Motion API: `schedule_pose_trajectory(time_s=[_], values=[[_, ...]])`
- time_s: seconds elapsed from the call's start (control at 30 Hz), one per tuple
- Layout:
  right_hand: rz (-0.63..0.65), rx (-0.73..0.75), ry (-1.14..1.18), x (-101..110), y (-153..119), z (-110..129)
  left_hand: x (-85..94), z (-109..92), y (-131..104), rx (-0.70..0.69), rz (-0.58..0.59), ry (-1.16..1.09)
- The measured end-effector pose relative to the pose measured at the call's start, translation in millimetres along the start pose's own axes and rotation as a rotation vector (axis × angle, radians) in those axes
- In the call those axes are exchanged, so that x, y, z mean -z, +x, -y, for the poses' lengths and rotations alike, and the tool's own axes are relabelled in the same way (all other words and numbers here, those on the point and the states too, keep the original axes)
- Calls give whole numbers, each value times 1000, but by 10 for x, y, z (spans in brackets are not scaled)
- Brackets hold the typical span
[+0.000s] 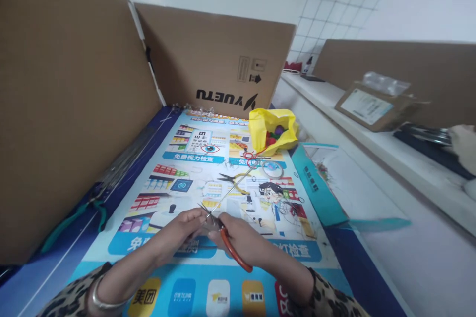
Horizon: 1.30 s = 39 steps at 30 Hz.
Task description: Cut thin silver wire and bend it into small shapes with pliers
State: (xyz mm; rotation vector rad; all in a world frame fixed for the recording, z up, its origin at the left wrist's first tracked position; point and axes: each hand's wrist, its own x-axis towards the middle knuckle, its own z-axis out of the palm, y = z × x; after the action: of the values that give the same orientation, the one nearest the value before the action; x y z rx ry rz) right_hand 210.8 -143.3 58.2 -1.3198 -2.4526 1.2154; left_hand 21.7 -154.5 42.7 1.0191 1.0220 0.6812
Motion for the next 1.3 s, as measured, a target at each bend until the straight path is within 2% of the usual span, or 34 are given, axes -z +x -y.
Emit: schedule_pose_trajectory(time_s=[0.2, 0.43, 0.7, 0.9, 1.0, 1.1, 1.3], values=[[7, -7, -26, 28, -77, -48, -73, 14, -14, 84, 23, -6], [17, 27, 26, 32, -79, -77, -94, 30, 25, 50, 30, -50], [192, -100, 90, 132, -37, -11, -99, 79, 44, 135, 71, -165], [184, -99, 58, 114, 65, -59, -109, 99, 66, 223, 77, -285], [238, -110, 80, 127, 134, -35, -89, 122, 84, 240, 75, -329], [303, -189, 123, 154, 183, -7, -60, 146, 109, 262, 89, -372], [416, -466, 247, 142, 257, -65, -29, 112, 146, 312, 95, -394]])
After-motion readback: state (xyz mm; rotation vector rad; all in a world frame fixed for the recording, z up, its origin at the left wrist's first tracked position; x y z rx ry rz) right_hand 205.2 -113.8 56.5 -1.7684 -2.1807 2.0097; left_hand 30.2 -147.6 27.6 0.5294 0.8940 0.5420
